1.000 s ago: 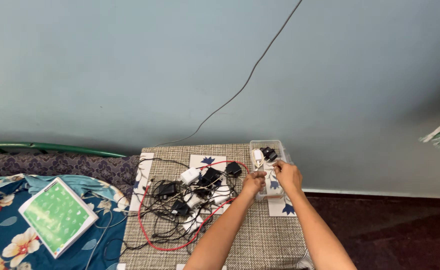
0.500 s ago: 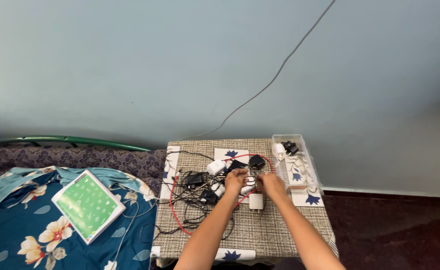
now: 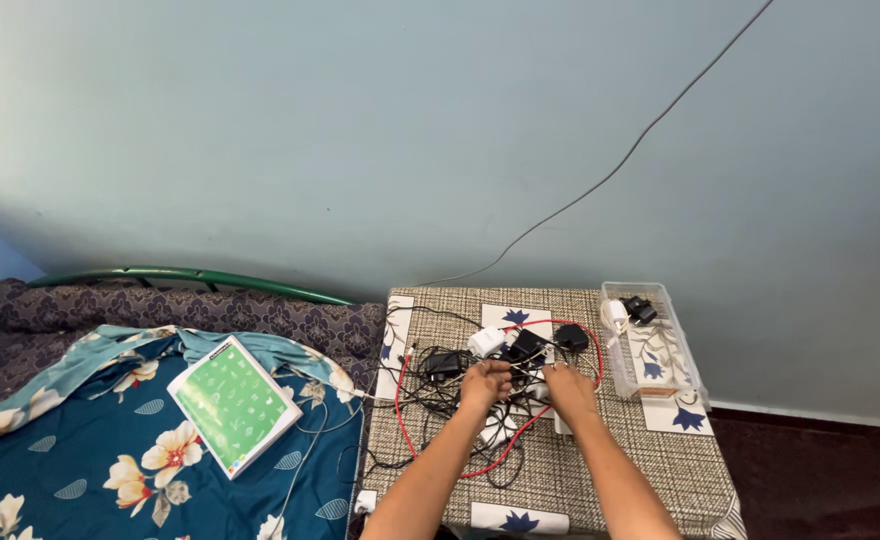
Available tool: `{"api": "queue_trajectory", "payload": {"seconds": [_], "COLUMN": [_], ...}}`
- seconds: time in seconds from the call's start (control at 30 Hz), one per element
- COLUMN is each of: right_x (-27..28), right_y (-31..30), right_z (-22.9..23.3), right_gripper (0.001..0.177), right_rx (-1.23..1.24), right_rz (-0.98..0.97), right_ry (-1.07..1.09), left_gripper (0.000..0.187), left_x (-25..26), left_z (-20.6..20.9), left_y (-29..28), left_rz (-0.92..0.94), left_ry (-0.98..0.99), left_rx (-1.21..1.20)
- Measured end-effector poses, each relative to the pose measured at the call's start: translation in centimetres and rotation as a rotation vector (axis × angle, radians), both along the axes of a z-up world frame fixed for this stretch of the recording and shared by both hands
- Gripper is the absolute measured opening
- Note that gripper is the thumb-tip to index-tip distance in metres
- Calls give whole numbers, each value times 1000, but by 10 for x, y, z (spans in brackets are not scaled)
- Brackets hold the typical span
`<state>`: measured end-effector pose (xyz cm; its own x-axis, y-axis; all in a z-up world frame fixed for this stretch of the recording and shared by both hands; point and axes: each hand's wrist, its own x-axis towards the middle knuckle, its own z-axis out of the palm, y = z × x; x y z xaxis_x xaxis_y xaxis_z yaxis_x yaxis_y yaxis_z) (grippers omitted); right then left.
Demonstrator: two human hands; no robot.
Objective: The person untangles and coils multiple power adapters and cables on a table, then places them into a clear plastic container. The person handles white and black adapters and various colored cables, winding each cable around its adapter before storing it.
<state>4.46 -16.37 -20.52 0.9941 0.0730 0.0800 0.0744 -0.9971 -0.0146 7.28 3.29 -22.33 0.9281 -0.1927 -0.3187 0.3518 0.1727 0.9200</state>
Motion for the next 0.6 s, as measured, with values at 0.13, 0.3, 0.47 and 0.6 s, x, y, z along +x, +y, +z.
{"api": "queue_trajectory", "payload": {"seconds": [0.13,0.3,0.47,0.6], "right_x": [-5,-1,-1,-2], "right_y": [9,29,44,49], "right_z": [39,121,193,234], "right_gripper": [10,11,13,12], "right_rx": [193,438,649,809], "right_rz": [-2,-26,49,89], "right_ry": [-161,-249,-253,-372], "left_gripper": [26,34,41,25], "left_x": [6,14,1,-5], "left_z": [-8,12,89,133], "left_y": [0,-12,-17,-9], "left_rz": [18,159,156,136], "left_ry": [-38,-517,-596,-684], "left_rx": [-32,284,360,416]}}
